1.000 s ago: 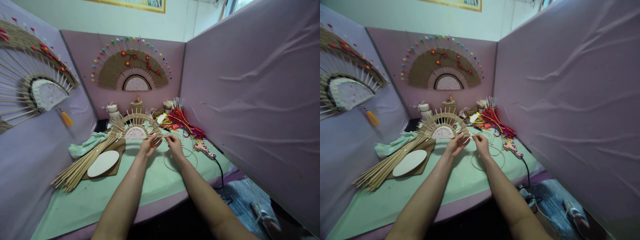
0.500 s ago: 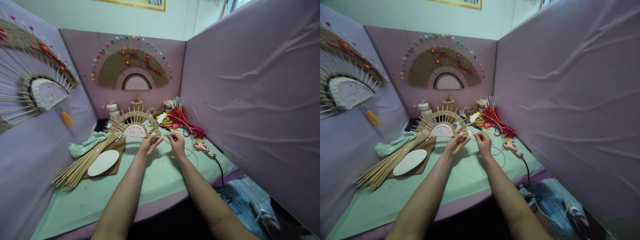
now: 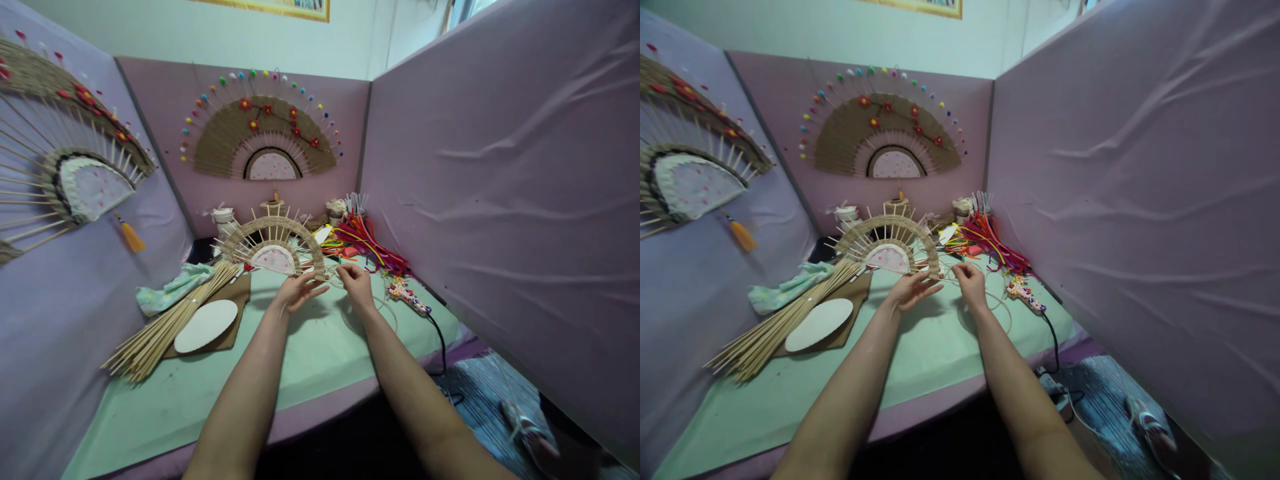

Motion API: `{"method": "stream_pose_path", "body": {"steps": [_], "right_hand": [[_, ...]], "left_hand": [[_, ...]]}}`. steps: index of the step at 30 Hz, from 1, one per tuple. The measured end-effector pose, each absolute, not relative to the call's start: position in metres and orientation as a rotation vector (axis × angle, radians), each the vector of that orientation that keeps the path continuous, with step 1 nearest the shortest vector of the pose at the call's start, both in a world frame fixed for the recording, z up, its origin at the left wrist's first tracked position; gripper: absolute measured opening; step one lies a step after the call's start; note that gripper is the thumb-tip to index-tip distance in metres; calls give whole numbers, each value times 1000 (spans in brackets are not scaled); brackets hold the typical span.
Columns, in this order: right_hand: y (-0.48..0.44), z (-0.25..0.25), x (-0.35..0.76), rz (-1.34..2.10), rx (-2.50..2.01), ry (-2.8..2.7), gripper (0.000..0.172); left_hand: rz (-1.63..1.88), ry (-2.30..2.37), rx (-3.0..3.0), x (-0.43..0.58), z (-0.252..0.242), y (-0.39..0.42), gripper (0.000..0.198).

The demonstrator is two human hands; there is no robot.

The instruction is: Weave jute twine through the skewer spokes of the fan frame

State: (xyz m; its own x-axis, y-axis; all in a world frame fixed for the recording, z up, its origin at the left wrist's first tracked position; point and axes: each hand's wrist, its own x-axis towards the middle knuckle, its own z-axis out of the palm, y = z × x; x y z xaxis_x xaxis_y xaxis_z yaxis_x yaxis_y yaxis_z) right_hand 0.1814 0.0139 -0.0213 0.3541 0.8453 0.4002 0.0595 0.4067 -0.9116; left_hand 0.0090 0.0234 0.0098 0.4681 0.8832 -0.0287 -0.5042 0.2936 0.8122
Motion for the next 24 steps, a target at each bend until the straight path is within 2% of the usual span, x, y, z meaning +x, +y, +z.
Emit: {"method": "stream_pose_path", "body": {"steps": [4,10,24], "right_hand": [[13,-21,181,807,-1034,-1048,31],[13,-22,180,817,-985,-1080,32],[14,-22,179,776,-998,-1022,29]], "left_hand": [[861,502,854,8,10,22,32],[768,513,832,13,8,19,29],[862,554,752,15,5,21,26]]}}
